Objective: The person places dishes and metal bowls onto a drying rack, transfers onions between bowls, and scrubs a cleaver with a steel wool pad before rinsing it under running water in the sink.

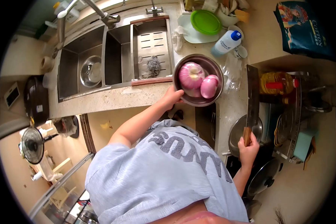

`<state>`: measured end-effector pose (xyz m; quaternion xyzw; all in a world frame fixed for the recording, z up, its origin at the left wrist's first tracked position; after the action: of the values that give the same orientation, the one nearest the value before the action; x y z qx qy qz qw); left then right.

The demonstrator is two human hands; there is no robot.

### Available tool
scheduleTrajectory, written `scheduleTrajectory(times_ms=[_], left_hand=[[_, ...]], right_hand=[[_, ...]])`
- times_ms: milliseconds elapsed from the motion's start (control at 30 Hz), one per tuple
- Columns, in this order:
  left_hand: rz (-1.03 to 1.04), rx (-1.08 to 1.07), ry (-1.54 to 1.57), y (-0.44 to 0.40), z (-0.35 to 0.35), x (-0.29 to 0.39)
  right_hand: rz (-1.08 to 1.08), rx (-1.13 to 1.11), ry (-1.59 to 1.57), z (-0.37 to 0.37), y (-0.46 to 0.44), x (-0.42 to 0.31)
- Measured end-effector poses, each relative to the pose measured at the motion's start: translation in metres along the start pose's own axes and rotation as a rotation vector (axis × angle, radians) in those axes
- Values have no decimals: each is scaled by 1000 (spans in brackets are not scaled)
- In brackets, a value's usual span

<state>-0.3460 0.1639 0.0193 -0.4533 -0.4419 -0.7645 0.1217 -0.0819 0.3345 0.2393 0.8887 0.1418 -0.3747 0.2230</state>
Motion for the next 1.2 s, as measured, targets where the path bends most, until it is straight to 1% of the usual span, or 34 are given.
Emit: scheduleTrajectory(times_ms=[67,133,167,267,333,400,467,500,600,633,667,733,800,867,967,1000,1100,1167,1200], left_hand=[[75,25,-44,-5,7,17],[140,87,-85,-9,6,27],[138,151,-97,-13,-1,24],[90,215,99,8,-17,35],[187,197,70,41,-30,56],[248,67,279,74,-37,70],[290,20,455,103,-45,83],[312,-5,544,111,-52,88],[523,150,408,114,-102,108],[525,242,505,112,-132,105],[544,288,602,116,-159,105],[548,321,626,127,-218,111],[517,378,652,134,-285,106],[396,419,601,141,-358,94],[320,603,407,160,-457,80],[301,625,410,167,-477,81],[256,679,384,173,-527,83],[228,678,328,164,-554,73],[224,686,299,158,-566,70]], right_hand=[[-36,-8,-29,-2,2,1],[-51,-83,18,3,2,-3],[-116,-70,16,7,2,-5],[-306,-165,81,38,5,-47],[-366,-262,131,74,5,-67],[-449,-374,143,122,10,-102],[-660,-387,246,176,18,-134],[-715,-424,285,205,25,-151],[-884,-529,374,292,61,-189],[-888,-563,348,318,74,-200],[-887,-597,323,344,85,-211],[-942,-738,284,390,113,-235],[-992,-838,151,434,135,-259],[-721,-1042,105,485,138,-271],[-411,-1078,-2,566,118,-279],[-312,-1084,-26,594,108,-277],[-432,-967,142,678,94,-269],[-196,-1101,285,735,92,-250],[-99,-1030,287,757,85,-248]])
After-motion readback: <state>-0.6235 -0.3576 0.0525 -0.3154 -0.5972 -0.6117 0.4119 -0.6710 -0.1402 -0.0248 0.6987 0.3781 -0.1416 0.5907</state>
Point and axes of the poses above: each hand's wrist, its own y-axis away from the middle knuckle, its own z-axis out of the palm, x = y × z, the point moved 7 cm from there along -y, towards the middle knuckle, and after that the axes turned 8 degrees about z, right-handed, at the moved point
